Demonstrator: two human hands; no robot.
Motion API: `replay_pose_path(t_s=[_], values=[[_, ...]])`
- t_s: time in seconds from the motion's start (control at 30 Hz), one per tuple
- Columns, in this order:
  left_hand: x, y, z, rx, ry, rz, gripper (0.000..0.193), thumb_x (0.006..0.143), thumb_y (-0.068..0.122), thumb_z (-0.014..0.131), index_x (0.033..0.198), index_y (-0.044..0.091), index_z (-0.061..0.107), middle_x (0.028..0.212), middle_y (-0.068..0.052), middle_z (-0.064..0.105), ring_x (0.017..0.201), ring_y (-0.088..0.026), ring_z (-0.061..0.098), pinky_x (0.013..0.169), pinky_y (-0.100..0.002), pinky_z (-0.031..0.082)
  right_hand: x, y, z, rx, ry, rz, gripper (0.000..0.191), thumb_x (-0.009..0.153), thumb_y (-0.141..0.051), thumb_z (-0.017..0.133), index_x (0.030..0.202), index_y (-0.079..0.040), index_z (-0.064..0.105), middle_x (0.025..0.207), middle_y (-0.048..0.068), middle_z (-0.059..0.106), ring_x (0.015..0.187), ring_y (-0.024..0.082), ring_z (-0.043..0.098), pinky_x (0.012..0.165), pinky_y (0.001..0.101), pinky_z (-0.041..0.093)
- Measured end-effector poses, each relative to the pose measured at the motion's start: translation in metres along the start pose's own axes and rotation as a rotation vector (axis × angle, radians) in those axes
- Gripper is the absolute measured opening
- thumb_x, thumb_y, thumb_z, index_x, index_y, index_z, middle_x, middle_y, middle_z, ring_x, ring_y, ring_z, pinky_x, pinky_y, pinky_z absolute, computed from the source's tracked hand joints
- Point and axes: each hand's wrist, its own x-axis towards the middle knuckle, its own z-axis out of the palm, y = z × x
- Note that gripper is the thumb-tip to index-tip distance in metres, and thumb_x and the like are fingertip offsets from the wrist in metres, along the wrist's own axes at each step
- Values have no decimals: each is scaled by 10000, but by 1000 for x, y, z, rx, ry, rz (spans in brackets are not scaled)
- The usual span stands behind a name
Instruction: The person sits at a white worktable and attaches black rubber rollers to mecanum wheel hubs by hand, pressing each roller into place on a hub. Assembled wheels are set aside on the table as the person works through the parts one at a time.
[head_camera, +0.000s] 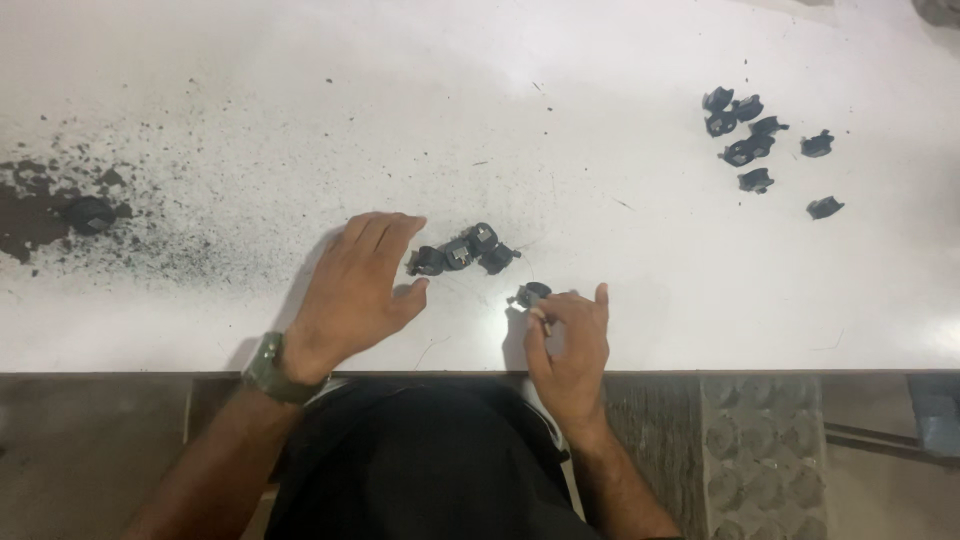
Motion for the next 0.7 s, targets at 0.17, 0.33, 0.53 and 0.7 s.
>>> replay_pose_path(t_s=[0.17,0.33,0.53,0.7], values=[[8,-5,10,-39,-305,-11,387,844,185,740,1210,89,662,1090,-88,645,1122,-269,571,1104,-515,377,0,1,-12,18,31,-84,148,941,-6,656,1069,-77,677,1071,70,627,1162,253,614,1307,619,185],[-26,20,15,-80,-319,34,437,816,152,735,1231,61,631,1068,-89,637,1087,-264,587,1127,-541,363,-6,-16,-12,45,-138,-123,232,866,-80,722,1096,-100,746,1014,51,601,1237,281,560,1289,606,121],[-43,32,10,-141,-313,-20,303,829,168,750,1095,90,627,1086,-71,644,1163,-262,599,1166,-551,347,5,-32,6,-6,-339,-162,438,795,-249,845,1181,-71,738,1077,84,597,1256,314,506,1204,662,97],[-46,34,10,-185,-342,-4,395,807,175,741,1177,61,665,1220,-98,655,1284,-280,548,1159,-569,294,4,-40,16,-56,-308,-127,399,782,-265,877,1106,-88,726,1071,65,586,1210,289,539,1222,683,142]])
